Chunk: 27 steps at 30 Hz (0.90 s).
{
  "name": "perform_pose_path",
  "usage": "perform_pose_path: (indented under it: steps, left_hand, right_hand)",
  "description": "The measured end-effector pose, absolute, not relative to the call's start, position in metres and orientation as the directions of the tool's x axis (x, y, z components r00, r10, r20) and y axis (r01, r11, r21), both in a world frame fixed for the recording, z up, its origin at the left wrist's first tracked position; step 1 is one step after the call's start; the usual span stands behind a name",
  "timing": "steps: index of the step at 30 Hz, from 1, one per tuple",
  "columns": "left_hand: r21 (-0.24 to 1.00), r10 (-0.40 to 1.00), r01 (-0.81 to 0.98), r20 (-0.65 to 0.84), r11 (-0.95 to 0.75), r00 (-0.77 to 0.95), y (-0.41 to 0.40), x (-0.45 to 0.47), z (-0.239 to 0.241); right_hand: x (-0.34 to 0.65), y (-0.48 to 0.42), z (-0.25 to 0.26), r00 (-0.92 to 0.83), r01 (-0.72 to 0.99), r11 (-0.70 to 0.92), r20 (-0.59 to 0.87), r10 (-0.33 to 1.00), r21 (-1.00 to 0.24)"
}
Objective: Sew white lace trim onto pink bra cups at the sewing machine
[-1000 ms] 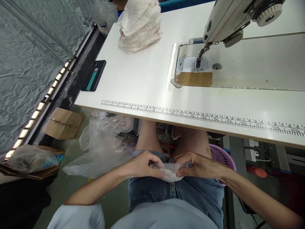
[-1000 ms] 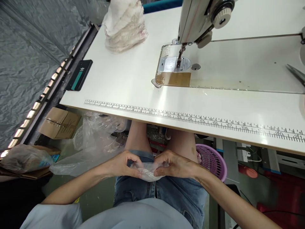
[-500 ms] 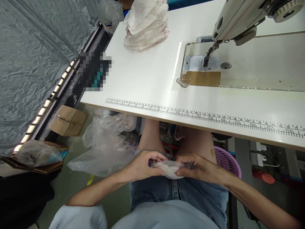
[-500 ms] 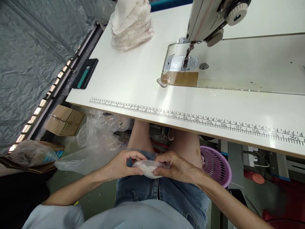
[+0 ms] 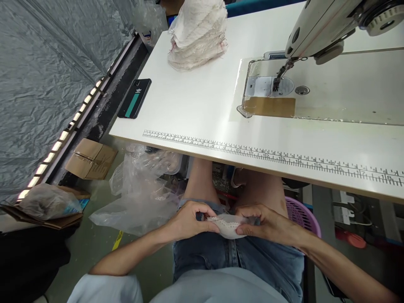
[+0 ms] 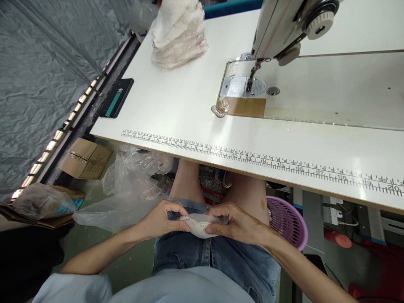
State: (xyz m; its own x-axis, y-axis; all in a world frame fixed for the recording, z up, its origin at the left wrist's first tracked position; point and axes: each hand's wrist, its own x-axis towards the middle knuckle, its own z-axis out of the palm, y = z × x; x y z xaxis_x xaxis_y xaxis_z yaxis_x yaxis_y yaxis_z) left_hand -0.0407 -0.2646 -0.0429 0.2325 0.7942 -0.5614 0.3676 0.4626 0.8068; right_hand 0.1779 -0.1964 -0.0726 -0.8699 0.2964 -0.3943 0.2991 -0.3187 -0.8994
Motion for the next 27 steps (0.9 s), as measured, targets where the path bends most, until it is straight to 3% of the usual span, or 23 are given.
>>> perform_pose_path:
  steps: [11, 20, 27]
  left_hand:
    - [0.758, 0.685, 0.256, -0.652, 0.600, 0.324, -0.2605, -0.0396, -0.0411]
    - [0.750, 0.694, 0.160, -0.657, 0.642, 0.295, -0.2627, -0.0408, -0.0429]
    - [0.697, 0.675, 0.198, -0.717, 0.689, 0.174, -0.2678, -0.0435, -0.0423]
  right_hand:
    - [0.1777, -0.1958, -0.0747, -0.892, 0.281, -0.272, -0.355, 0.281, -0.920]
    - [0.1806, -0.1960, -0.0733, -0.916, 0.209, -0.256, -0.281, 0.288, -0.944]
    - [0.1775, -0.2011, -0.0707, -0.886, 0.239, -0.154, -0.280, 0.370, -0.959]
